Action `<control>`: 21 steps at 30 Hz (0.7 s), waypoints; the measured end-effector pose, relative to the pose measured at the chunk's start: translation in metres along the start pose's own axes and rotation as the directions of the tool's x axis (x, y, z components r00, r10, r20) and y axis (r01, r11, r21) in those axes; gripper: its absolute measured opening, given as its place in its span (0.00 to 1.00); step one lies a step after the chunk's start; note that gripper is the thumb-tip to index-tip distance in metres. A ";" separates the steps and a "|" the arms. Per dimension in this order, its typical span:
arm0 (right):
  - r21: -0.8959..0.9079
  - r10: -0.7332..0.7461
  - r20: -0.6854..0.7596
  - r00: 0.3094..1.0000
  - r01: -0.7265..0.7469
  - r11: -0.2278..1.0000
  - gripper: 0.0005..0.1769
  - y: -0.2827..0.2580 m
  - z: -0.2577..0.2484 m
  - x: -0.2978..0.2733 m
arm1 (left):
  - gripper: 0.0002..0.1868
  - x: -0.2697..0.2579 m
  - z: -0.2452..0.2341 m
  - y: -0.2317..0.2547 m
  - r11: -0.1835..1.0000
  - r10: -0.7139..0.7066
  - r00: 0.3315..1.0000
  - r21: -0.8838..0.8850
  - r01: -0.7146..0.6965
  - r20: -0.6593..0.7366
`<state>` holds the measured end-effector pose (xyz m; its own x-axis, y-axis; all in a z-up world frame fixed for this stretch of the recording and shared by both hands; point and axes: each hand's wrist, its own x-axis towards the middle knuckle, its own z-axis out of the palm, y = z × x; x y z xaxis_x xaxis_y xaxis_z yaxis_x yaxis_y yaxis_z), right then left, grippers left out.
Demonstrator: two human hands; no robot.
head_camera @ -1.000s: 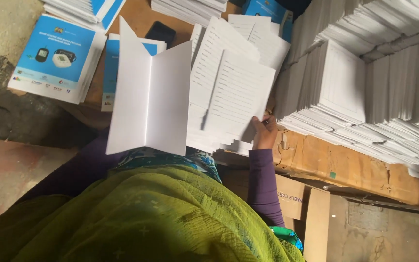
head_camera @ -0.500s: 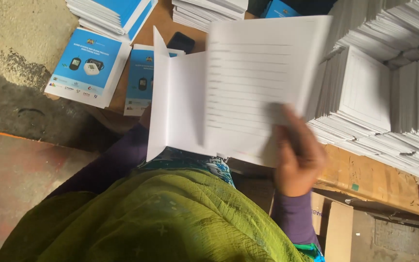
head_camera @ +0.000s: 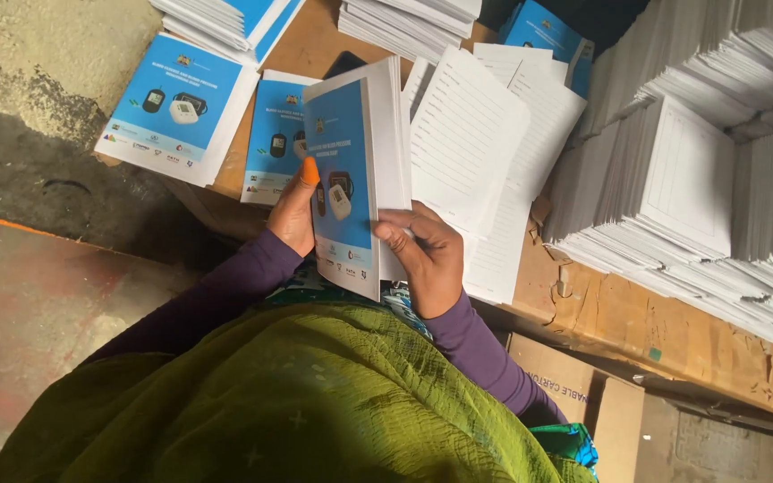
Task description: The person sits at a table and sorts through stacks of white papers and blue booklets. They pick up individual sheets, flip through them, and place them into separate piles. The person also handles a stack of blue booklets, opening them to check the contents before stacking them.
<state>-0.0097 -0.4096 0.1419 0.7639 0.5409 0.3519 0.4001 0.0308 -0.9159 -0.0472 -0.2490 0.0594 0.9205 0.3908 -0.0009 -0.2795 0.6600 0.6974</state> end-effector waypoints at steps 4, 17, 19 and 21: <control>0.053 0.022 0.018 1.000 -0.023 0.998 0.07 0.001 0.008 0.006 | 0.35 0.015 -0.039 -0.009 0.988 -0.034 0.997 -0.148 0.045 0.076; 0.062 0.123 0.087 0.989 -0.129 0.990 0.11 -0.003 0.036 0.017 | 0.45 -0.009 -0.024 0.032 0.996 0.050 0.989 0.082 -0.038 -0.140; 0.073 0.129 0.069 0.989 -0.134 0.988 0.11 0.001 0.037 0.014 | 0.47 -0.004 -0.037 0.022 0.996 0.031 0.988 0.089 -0.018 -0.151; 0.086 0.136 0.054 0.989 -0.140 0.986 0.11 0.008 0.037 0.013 | 0.48 0.001 -0.049 0.015 0.995 0.015 0.986 0.098 0.002 -0.165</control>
<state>-0.0153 -0.3712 0.1318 0.7827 0.5847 0.2133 0.2442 0.0268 -0.9694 -0.0640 -0.2076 0.0351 0.8586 0.5009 -0.1089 -0.2499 0.5946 0.7642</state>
